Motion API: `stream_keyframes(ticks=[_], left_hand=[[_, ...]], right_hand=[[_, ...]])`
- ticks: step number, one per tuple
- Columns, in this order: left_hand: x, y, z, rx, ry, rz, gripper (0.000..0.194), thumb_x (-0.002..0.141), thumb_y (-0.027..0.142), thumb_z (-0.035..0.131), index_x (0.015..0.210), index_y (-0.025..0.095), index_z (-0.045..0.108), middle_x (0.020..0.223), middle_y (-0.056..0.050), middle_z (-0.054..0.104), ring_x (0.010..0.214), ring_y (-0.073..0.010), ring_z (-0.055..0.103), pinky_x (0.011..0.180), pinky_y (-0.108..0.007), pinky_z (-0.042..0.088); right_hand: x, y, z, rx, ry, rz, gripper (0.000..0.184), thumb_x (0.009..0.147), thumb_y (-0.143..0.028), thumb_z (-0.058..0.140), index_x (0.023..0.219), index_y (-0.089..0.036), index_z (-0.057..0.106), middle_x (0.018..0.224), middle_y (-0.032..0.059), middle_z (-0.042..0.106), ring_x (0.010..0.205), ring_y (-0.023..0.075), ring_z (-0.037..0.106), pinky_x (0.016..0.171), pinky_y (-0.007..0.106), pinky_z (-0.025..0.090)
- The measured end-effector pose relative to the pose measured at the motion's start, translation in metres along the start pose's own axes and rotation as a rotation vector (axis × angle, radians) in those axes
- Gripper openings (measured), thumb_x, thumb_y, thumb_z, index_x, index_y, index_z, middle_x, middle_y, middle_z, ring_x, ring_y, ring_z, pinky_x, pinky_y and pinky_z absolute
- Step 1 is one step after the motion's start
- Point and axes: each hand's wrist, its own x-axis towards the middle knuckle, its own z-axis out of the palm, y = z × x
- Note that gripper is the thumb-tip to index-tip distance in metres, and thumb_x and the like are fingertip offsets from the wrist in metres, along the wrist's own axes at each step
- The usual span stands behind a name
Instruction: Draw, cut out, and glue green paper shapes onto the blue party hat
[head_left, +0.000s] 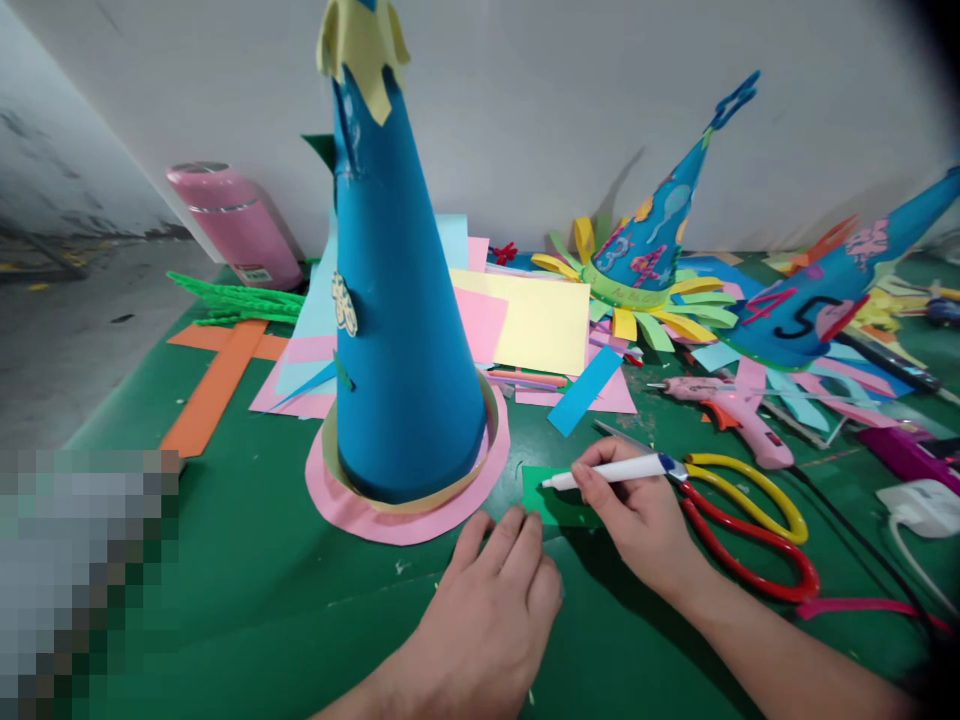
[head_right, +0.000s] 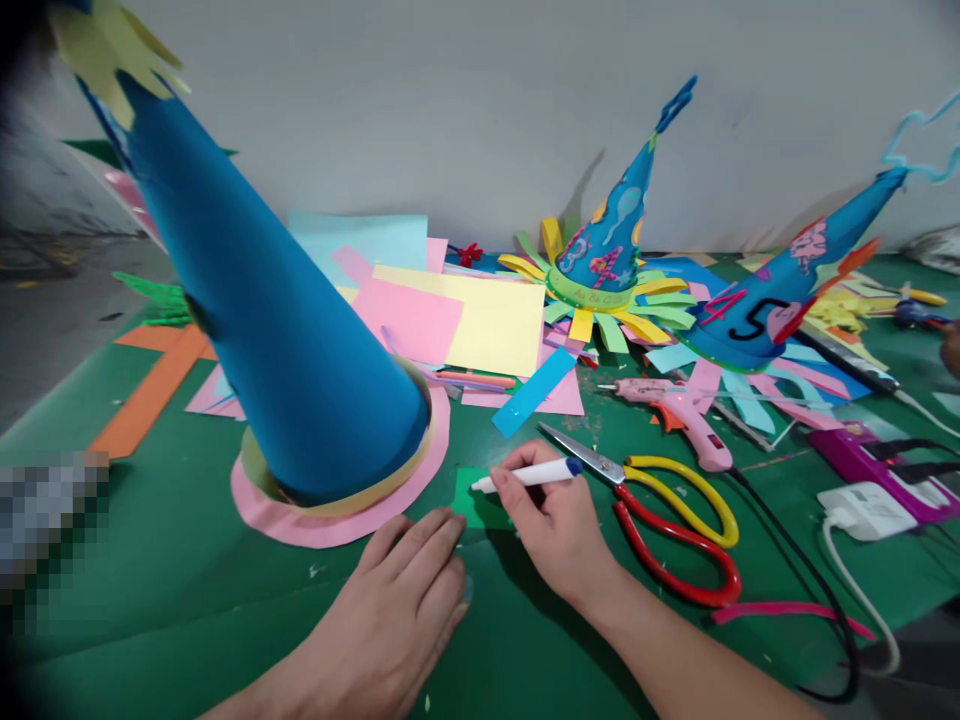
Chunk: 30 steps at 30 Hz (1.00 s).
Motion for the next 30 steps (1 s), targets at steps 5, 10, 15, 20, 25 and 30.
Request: stream_keyframes(ticks=[5,10,15,20,25,30], left_hand=[[0.0,0.0,-0.001,-0.012,-0.016,0.014,0.019,0.082,0.029,0.045,0.092,0.017,0.056,0.114,-0.011,0.059,0.107,-0.0254,0.048,0.09,-0.041,0.025],[0.001,0.0,0.0,0.005,0.009,0.021,0.02,0.082,0.029,0.045,0.092,0.017,0.056,0.113,-0.011,0.06,0.107,-0.0255,0.049,0.09,-0.041,0.024],[0.0,0.002,0.0,0.002,0.018,0.013,0.02,0.082,0.03,0.045,0.092,0.017,0.056,0.112,-0.011,0.06,0.106,-0.0252,0.05,0.089,-0.041,0.024],[0.0,0.001,0.0,-0.001,0.024,0.01,0.02,0.083,0.031,0.045,0.092,0.017,0.057,0.112,-0.009,0.061,0.106,-0.0244,0.049,0.089,-0.04,0.023],[0.002,0.001,-0.002,-0.007,0.029,-0.007,0.019,0.083,0.03,0.045,0.089,0.018,0.058,0.11,-0.009,0.062,0.104,-0.0234,0.051,0.088,-0.04,0.023],[0.002,0.0,-0.002,0.0,0.013,-0.015,0.019,0.083,0.031,0.045,0.087,0.018,0.058,0.11,-0.007,0.063,0.105,-0.023,0.05,0.089,-0.039,0.02]], right_hand=[[0.003,0.006,-0.001,0.229,0.082,0.069,0.019,0.082,-0.036,0.052,0.075,-0.02,0.048,0.052,-0.0074,0.038,0.044,0.0081,0.032,0.04,0.021,0.024],[0.003,0.007,-0.003,0.237,0.196,0.045,0.015,0.082,-0.033,0.053,0.076,-0.02,0.05,0.052,-0.0068,0.041,0.046,0.0085,0.035,0.04,0.021,0.025],[0.0,0.003,-0.004,0.263,0.132,0.024,0.01,0.082,-0.031,0.052,0.084,-0.021,0.052,0.056,-0.0066,0.04,0.047,0.0089,0.034,0.041,0.021,0.027],[-0.001,-0.004,-0.004,0.186,0.043,-0.014,0.007,0.081,-0.028,0.053,0.081,-0.02,0.055,0.056,-0.0065,0.039,0.046,0.0086,0.033,0.041,0.021,0.027],[0.0,0.001,-0.001,0.245,0.023,0.044,0.009,0.083,-0.028,0.052,0.08,-0.02,0.052,0.055,-0.0067,0.038,0.046,0.0081,0.031,0.04,0.021,0.025],[0.0,0.002,0.001,0.188,0.007,0.047,0.01,0.083,-0.028,0.053,0.078,-0.02,0.05,0.057,-0.0059,0.041,0.049,0.0086,0.035,0.043,0.021,0.028]])
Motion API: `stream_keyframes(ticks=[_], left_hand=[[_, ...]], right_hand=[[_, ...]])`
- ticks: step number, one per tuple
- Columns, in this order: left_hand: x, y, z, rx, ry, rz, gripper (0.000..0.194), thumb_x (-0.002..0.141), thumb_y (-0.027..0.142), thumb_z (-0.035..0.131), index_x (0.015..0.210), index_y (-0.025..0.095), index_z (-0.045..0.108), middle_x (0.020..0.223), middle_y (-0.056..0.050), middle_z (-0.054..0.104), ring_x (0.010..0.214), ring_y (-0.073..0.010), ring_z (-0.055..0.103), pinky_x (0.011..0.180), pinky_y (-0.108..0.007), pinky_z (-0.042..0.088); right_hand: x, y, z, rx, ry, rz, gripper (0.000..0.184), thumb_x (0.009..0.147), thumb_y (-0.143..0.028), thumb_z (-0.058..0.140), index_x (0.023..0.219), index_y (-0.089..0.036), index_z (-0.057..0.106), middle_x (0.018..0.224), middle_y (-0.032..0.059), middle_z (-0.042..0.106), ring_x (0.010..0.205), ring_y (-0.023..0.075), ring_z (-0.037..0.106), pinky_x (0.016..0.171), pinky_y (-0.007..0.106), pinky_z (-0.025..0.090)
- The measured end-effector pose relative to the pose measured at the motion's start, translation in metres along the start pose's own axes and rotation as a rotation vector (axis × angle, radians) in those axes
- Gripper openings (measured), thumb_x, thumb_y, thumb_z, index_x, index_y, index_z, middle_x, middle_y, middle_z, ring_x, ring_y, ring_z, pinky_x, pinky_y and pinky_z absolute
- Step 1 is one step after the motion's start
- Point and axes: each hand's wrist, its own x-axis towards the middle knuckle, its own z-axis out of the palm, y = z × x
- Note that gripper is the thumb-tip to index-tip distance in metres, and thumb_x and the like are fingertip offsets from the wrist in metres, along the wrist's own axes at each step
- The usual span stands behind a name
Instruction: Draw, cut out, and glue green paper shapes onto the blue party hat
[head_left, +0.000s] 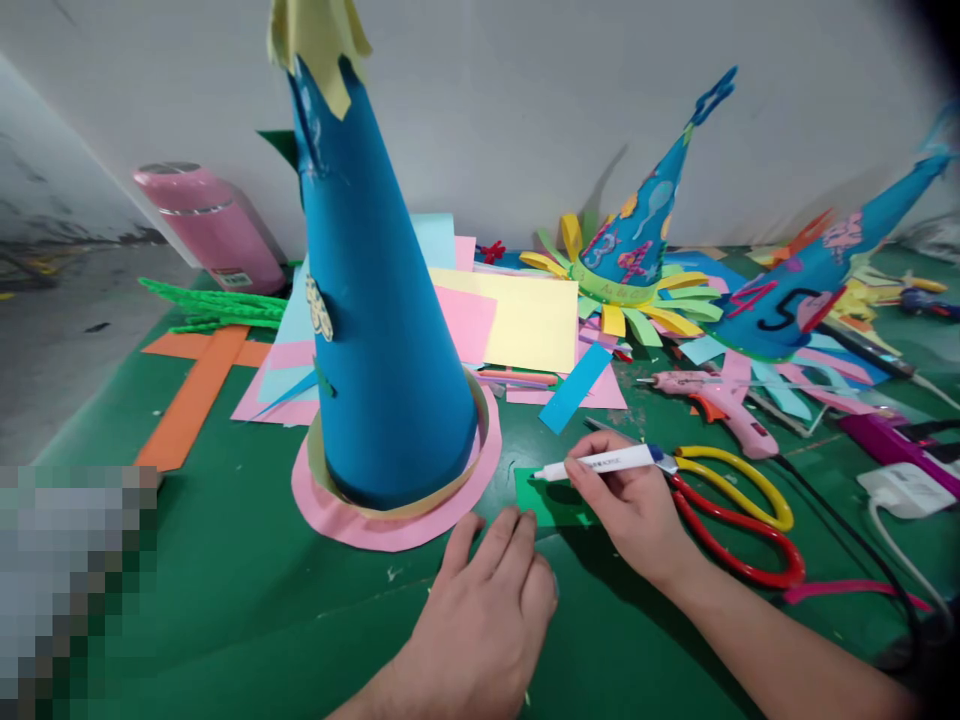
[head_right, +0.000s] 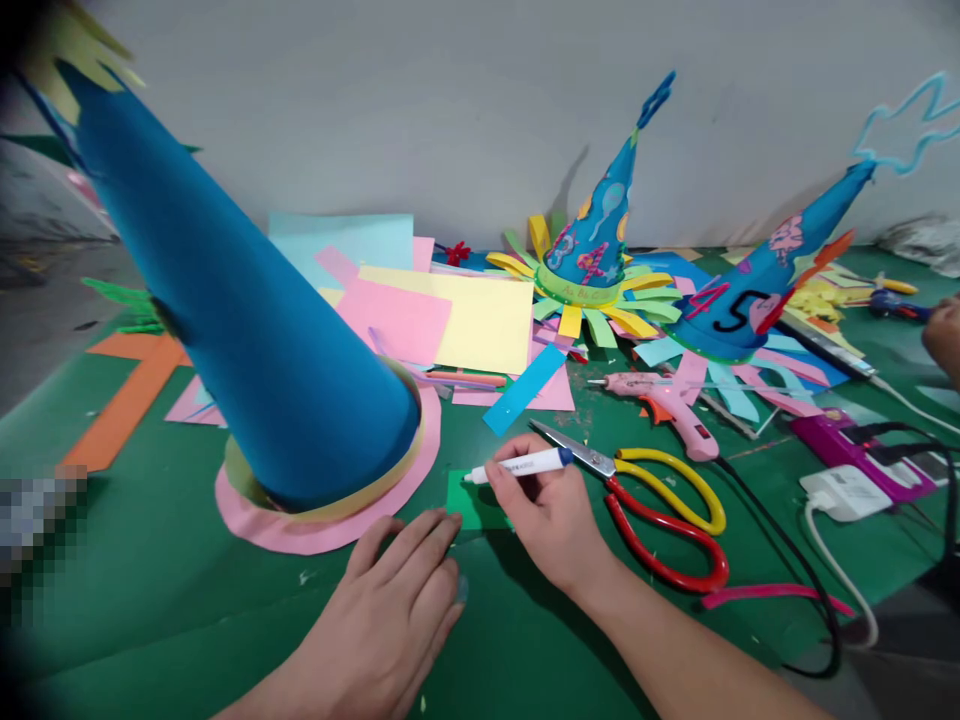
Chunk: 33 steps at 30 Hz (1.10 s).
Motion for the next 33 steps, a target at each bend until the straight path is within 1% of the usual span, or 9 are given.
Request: stream_keyframes(ticks=[4,9,20,24,28,31,33], left_hand=[[0.0,-0.002,0.002,0.011,0.021,0.03,0.02,0.083,0.031,0.045,0.089,0.018,0.058,0.109,-0.007,0.063,0.104,-0.0229,0.051,0.089,-0.04,0.02],[0.0,-0.002,0.002,0.013,0.014,0.029,0.02,0.083,0.031,0.044,0.09,0.017,0.057,0.109,-0.007,0.063,0.105,-0.0229,0.05,0.088,-0.04,0.021],[-0.001,-0.003,0.003,0.029,0.004,0.051,0.021,0.083,0.032,0.044,0.09,0.018,0.057,0.111,-0.007,0.062,0.104,-0.0245,0.05,0.088,-0.042,0.02],[-0.001,-0.003,0.001,0.042,0.032,0.052,0.018,0.082,0.031,0.047,0.088,0.018,0.058,0.108,-0.007,0.063,0.103,-0.024,0.05,0.088,-0.042,0.022],[-0.002,-0.003,0.003,0.046,0.072,0.051,0.017,0.082,0.03,0.048,0.088,0.018,0.058,0.106,-0.006,0.064,0.101,-0.0228,0.051,0.088,-0.04,0.024],[-0.001,-0.003,0.007,0.054,0.144,0.039,0.016,0.081,0.029,0.047,0.085,0.018,0.059,0.102,-0.005,0.066,0.098,-0.0216,0.053,0.086,-0.038,0.026],[0.0,-0.004,0.011,0.068,0.224,0.039,0.016,0.082,0.028,0.045,0.079,0.019,0.058,0.097,-0.004,0.067,0.094,-0.0208,0.054,0.084,-0.038,0.028]], right_hand=[[0.0,-0.001,0.0,-0.083,-0.01,-0.021,0.011,0.083,-0.029,0.052,0.078,-0.02,0.052,0.058,-0.0046,0.044,0.052,0.0101,0.039,0.045,0.021,0.031],[0.002,0.0,0.0,-0.12,-0.003,-0.038,0.009,0.083,-0.029,0.052,0.079,-0.021,0.052,0.059,-0.0042,0.046,0.054,0.0109,0.042,0.047,0.021,0.034],[0.001,0.0,0.0,-0.136,-0.009,-0.036,0.011,0.083,-0.031,0.052,0.08,-0.02,0.052,0.059,-0.005,0.044,0.051,0.0098,0.039,0.045,0.022,0.032],[0.001,0.001,0.0,-0.138,-0.008,-0.022,0.012,0.084,-0.031,0.051,0.08,-0.02,0.051,0.06,-0.0051,0.042,0.052,0.0097,0.038,0.046,0.022,0.031],[0.0,0.0,0.001,-0.133,-0.033,-0.006,0.014,0.084,-0.032,0.05,0.079,-0.019,0.05,0.061,-0.0048,0.043,0.052,0.0096,0.038,0.046,0.022,0.031],[0.0,0.001,0.001,-0.118,-0.044,0.007,0.015,0.084,-0.034,0.05,0.079,-0.02,0.05,0.061,-0.0049,0.044,0.053,0.01,0.039,0.048,0.022,0.032],[0.0,0.001,0.001,-0.114,-0.042,0.014,0.016,0.084,-0.035,0.05,0.079,-0.02,0.05,0.06,-0.005,0.043,0.053,0.0103,0.039,0.048,0.023,0.031]])
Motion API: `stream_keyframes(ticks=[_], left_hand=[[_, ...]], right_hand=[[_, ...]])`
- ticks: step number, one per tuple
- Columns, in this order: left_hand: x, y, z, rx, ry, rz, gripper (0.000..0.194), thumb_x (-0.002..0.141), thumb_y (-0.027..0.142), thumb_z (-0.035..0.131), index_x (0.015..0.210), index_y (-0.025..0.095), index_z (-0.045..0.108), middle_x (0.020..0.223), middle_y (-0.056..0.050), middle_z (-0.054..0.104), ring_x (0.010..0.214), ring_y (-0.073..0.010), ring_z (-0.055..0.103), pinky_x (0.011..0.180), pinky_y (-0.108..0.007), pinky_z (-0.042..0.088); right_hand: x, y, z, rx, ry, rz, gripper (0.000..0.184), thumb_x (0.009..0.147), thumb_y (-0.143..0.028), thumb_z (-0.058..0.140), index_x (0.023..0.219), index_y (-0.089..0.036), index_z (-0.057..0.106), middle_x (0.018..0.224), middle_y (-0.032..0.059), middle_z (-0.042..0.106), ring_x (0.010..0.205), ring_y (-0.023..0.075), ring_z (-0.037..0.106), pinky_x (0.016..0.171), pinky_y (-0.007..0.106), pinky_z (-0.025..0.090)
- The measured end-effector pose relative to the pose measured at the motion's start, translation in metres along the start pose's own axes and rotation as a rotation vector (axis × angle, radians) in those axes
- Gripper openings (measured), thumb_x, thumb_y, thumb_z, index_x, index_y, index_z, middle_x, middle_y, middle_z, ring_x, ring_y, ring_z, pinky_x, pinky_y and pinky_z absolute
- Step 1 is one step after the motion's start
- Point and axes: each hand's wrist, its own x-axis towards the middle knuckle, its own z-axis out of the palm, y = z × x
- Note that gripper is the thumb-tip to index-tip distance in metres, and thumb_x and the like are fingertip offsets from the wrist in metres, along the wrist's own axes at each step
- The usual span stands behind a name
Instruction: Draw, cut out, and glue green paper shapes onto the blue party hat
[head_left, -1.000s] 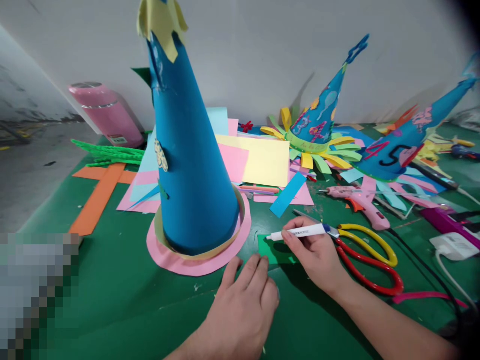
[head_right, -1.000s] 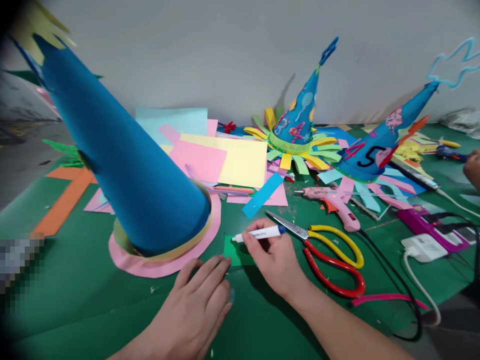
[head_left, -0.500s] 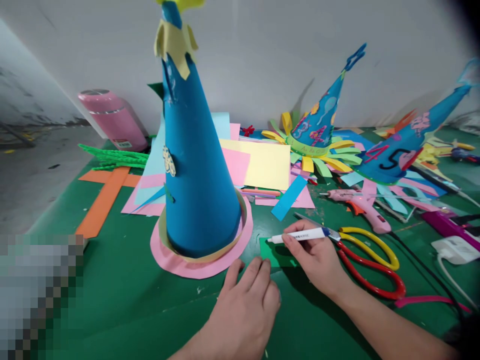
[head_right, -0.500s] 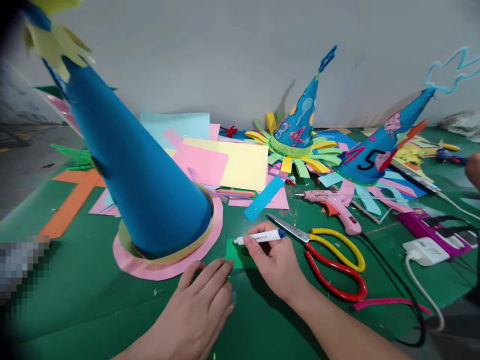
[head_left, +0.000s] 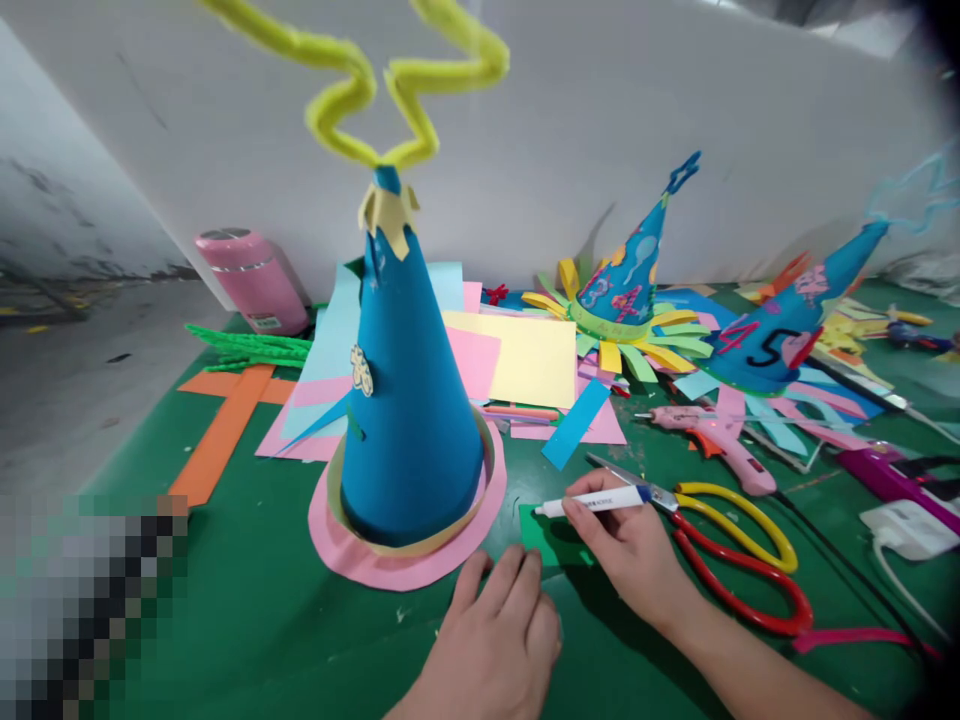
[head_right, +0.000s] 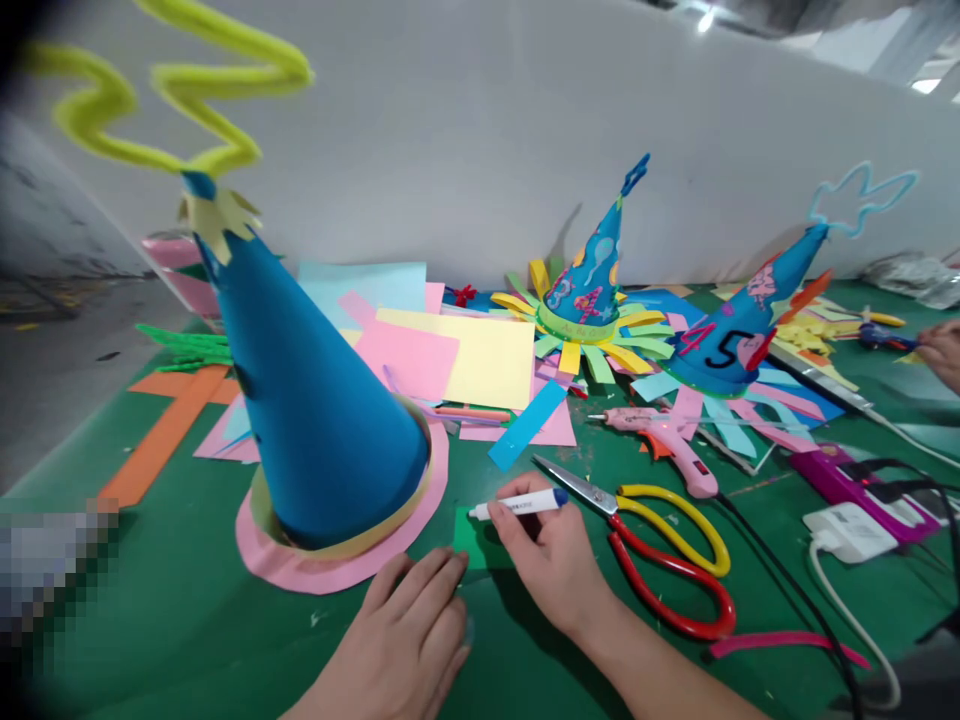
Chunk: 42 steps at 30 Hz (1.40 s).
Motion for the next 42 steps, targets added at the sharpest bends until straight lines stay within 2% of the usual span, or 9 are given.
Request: stream_keyframes(ticks=[5,13,19,22,28,42], left_hand=[[0.0,0.0,0.011,0.031,0.146,0.003,0.02,0.083,0.025,0.041,0.071,0.019,0.057,0.089,-0.003,0.068,0.087,-0.019,0.056,0.08,-0.035,0.03],[-0.01,-0.001,0.025,0.061,0.128,0.031,0.013,0.081,0.025,0.046,0.075,0.021,0.057,0.089,-0.002,0.067,0.088,-0.0182,0.055,0.086,-0.034,0.03],[-0.005,-0.001,0.02,0.061,0.153,0.012,0.016,0.082,0.024,0.045,0.072,0.021,0.057,0.086,-0.002,0.067,0.086,-0.0178,0.056,0.088,-0.034,0.029],[-0.001,0.002,0.012,0.024,0.124,0.0,0.016,0.082,0.023,0.045,0.072,0.02,0.057,0.089,-0.003,0.068,0.09,-0.0182,0.055,0.089,-0.035,0.027],[0.0,0.003,0.002,-0.017,-0.03,0.005,0.013,0.081,0.027,0.048,0.08,0.018,0.057,0.096,-0.004,0.067,0.098,-0.021,0.053,0.088,-0.038,0.024],[0.002,0.003,-0.001,-0.024,-0.067,0.022,0.014,0.081,0.027,0.048,0.081,0.018,0.058,0.095,-0.006,0.066,0.098,-0.0243,0.053,0.088,-0.042,0.023]], right_hand=[[0.001,0.0,0.001,0.037,-0.016,0.023,0.017,0.085,-0.037,0.048,0.081,-0.02,0.049,0.059,-0.0058,0.039,0.052,0.0105,0.035,0.047,0.023,0.029],[0.001,-0.003,0.002,0.043,-0.032,0.042,0.02,0.085,-0.038,0.046,0.08,-0.019,0.048,0.061,-0.0052,0.038,0.054,0.0116,0.035,0.049,0.024,0.029],[0.0,-0.007,0.0,0.032,-0.045,0.052,0.019,0.086,-0.037,0.045,0.08,-0.019,0.047,0.06,-0.0052,0.037,0.053,0.0119,0.034,0.049,0.025,0.029],[-0.001,-0.005,0.0,0.036,-0.035,0.031,0.018,0.085,-0.036,0.046,0.08,-0.02,0.048,0.059,-0.0058,0.037,0.052,0.0112,0.034,0.047,0.024,0.028],[-0.001,0.0,-0.002,0.029,-0.015,0.025,0.014,0.085,-0.033,0.049,0.08,-0.02,0.05,0.058,-0.0056,0.04,0.05,0.0103,0.035,0.046,0.023,0.029],[0.001,-0.002,-0.002,-0.072,0.02,0.0,0.013,0.084,-0.032,0.049,0.078,-0.021,0.049,0.058,-0.0046,0.041,0.05,0.0117,0.037,0.044,0.024,0.031]])
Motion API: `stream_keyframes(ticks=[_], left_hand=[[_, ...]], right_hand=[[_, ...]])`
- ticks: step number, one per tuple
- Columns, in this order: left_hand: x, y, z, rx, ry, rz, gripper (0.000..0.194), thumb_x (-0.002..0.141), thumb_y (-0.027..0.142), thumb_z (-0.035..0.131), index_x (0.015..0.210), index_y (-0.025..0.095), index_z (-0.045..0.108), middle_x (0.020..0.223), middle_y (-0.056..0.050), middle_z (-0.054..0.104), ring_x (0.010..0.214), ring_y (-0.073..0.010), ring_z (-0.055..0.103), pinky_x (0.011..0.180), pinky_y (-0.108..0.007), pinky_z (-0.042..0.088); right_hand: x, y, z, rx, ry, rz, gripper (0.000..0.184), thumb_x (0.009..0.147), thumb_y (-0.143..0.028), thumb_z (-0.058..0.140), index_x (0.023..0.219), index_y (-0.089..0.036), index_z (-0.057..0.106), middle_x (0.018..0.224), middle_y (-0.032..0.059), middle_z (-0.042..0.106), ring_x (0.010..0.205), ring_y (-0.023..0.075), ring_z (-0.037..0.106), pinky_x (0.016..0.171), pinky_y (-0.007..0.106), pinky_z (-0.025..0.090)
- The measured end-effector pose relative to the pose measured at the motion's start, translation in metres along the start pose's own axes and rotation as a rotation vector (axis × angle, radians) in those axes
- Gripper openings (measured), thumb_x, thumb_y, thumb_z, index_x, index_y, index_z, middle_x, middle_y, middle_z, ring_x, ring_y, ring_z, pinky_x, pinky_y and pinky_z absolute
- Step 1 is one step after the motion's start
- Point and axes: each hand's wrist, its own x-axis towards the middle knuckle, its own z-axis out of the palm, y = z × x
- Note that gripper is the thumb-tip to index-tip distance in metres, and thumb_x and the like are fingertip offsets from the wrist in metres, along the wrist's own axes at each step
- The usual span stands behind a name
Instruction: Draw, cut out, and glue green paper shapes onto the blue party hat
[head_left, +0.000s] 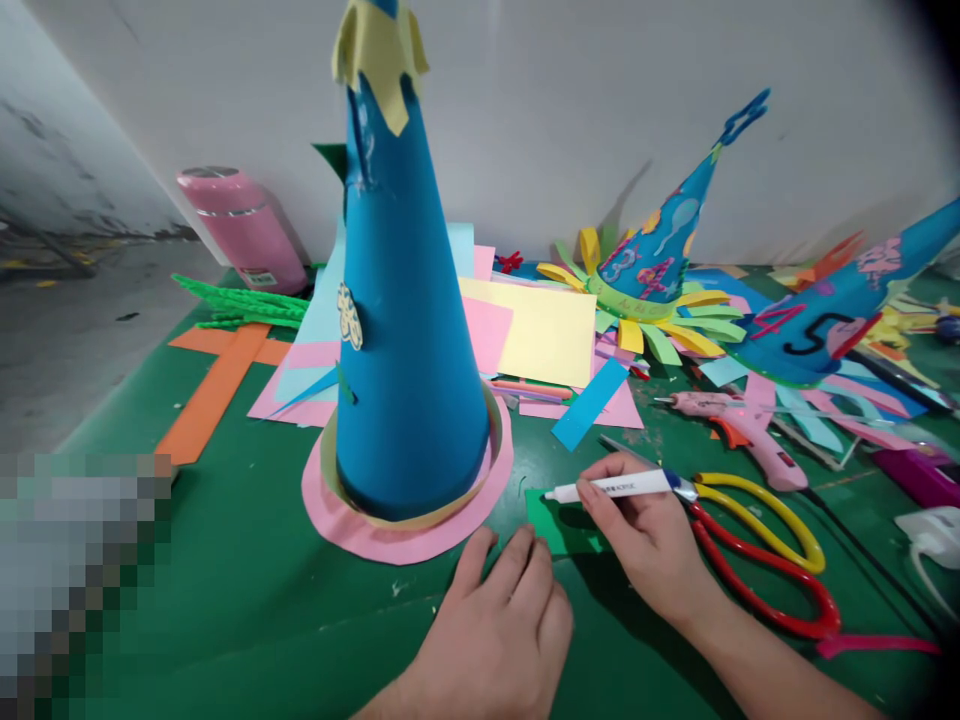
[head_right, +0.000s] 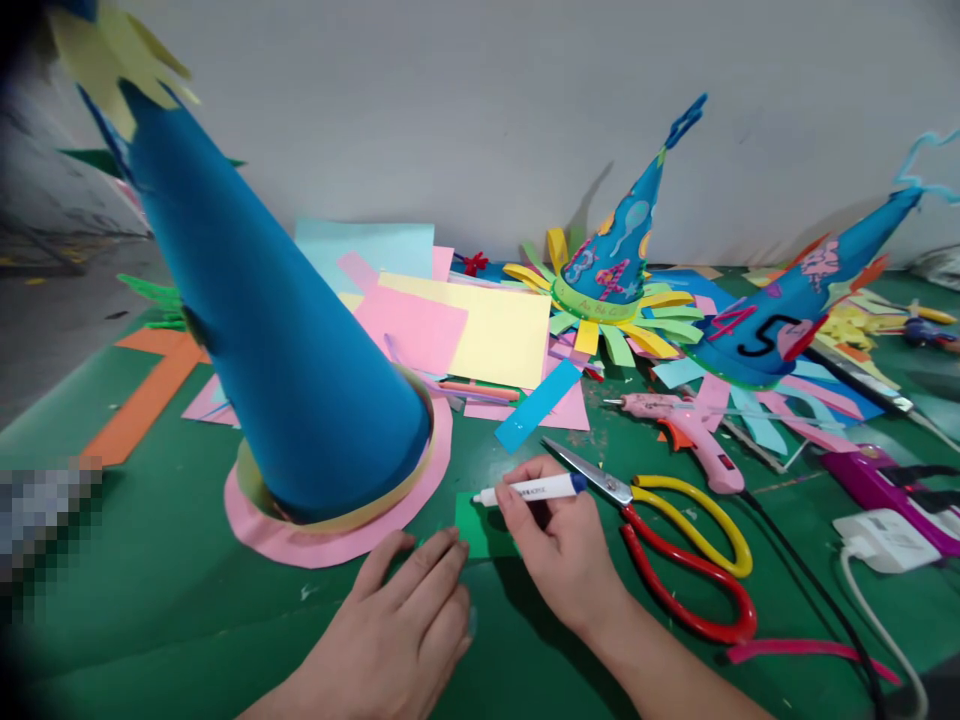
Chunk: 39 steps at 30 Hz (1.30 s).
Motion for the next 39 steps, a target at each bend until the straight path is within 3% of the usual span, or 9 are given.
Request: stream_keyframes(ticks=[21,39], left_hand=[[-0.0031,0.0019,-0.0005,0.015,-0.019,0.012,0.018,0.082,0.026,0.043,0.086,0.017,0.058,0.1,-0.009,0.064,0.097,-0.025,0.052,0.087,-0.043,0.024],[-0.0023,0.0014,-0.0012,0.0,-0.008,0.011,0.019,0.083,0.025,0.042,0.085,0.016,0.059,0.101,-0.01,0.065,0.097,-0.0255,0.053,0.087,-0.043,0.024]], right_hand=[[0.0003,-0.0005,0.0014,-0.093,0.025,-0.035,0.012,0.082,-0.032,0.052,0.077,-0.021,0.051,0.057,-0.0037,0.046,0.05,0.0123,0.042,0.044,0.023,0.035],[-0.0013,0.0031,0.0003,-0.009,-0.066,0.04,0.013,0.082,-0.034,0.053,0.08,-0.021,0.053,0.06,-0.0029,0.048,0.051,0.012,0.042,0.046,0.024,0.032]])
